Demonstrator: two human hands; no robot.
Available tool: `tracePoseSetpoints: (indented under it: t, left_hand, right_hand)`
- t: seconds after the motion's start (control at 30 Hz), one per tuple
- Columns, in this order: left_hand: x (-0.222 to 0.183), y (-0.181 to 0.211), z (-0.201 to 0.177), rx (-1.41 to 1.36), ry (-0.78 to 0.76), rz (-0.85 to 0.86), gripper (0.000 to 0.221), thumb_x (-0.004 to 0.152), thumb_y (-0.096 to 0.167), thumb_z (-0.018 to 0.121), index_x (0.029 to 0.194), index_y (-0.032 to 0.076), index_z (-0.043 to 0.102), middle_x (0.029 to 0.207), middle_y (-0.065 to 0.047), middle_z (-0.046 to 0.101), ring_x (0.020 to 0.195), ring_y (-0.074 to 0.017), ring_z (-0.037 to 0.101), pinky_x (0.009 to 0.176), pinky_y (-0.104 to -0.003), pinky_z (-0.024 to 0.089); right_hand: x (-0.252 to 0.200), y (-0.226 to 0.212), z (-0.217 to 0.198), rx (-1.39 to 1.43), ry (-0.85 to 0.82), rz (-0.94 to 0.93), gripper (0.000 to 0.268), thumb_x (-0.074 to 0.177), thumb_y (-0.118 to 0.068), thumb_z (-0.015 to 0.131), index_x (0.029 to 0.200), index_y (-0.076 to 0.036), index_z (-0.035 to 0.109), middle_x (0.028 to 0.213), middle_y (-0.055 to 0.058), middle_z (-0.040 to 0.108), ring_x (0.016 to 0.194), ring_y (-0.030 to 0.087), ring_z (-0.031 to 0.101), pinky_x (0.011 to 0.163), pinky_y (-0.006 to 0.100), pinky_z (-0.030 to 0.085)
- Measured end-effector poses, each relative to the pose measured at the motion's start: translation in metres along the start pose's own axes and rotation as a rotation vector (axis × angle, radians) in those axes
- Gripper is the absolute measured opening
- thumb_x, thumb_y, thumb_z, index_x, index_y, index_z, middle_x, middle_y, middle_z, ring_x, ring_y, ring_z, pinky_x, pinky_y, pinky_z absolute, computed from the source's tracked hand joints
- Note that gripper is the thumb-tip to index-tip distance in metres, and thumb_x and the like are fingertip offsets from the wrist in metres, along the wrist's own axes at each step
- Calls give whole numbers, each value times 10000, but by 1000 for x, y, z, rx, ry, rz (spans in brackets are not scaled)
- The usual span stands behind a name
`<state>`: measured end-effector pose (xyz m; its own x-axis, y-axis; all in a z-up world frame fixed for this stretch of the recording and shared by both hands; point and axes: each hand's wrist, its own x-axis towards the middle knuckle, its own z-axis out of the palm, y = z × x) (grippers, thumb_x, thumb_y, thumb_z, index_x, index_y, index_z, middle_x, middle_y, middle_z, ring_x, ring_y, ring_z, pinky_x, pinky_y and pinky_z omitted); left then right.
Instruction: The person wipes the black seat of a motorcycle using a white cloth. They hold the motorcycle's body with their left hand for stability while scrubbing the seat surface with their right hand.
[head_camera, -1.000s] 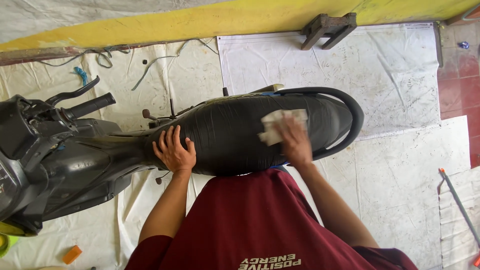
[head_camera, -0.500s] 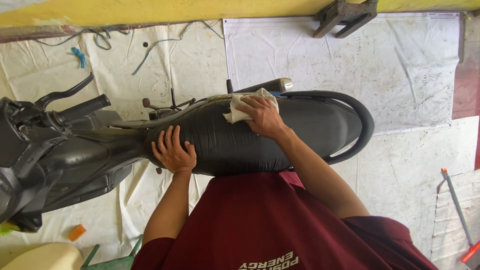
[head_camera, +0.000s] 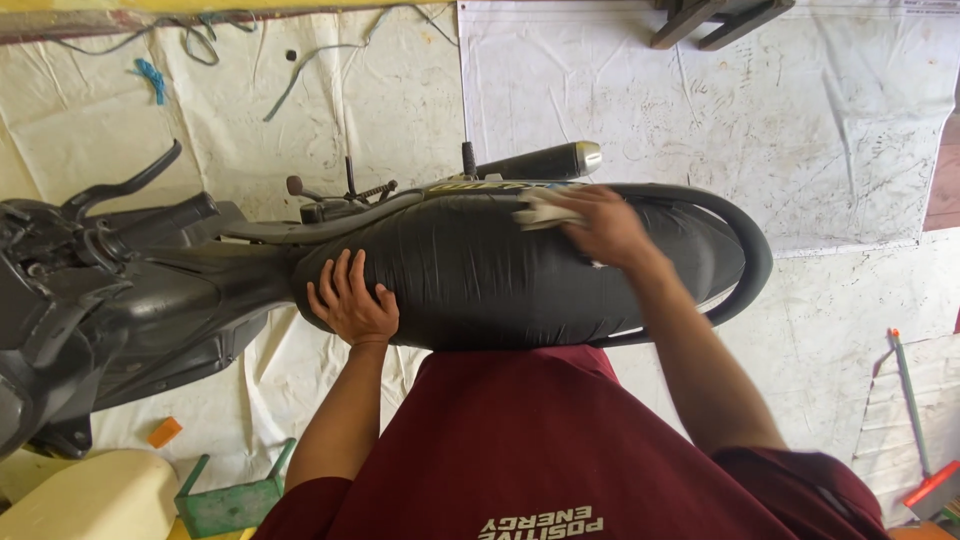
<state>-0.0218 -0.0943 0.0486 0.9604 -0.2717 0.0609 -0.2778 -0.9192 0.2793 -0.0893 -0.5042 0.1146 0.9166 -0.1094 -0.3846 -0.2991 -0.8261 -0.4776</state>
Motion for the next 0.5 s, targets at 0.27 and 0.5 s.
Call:
tracePoseSetpoints:
  t: [0.27, 0.5]
  left_hand:
    - [-2, 3, -6, -8, 56, 34, 564, 911, 303, 513, 1453, 161, 578, 1522, -71, 547, 1433, -347, 439, 1227, -610, 163]
    - [0, 0, -2, -22, 92, 54, 560, 909, 285, 533, 1452, 159, 579, 1524, -66, 553, 1440, -342, 446, 1226, -618, 176]
  right_hand:
    - [96, -167, 83, -95, -244, -393, 483, 957, -221, 582, 1440, -206, 559, 1437, 92, 584, 1380, 301, 499, 1195, 525, 330]
    - [68, -99, 59, -83, -81, -401, 419, 896, -106, 699, 1308, -179, 683, 1443, 76, 607, 1389, 272, 511, 1202, 459, 342]
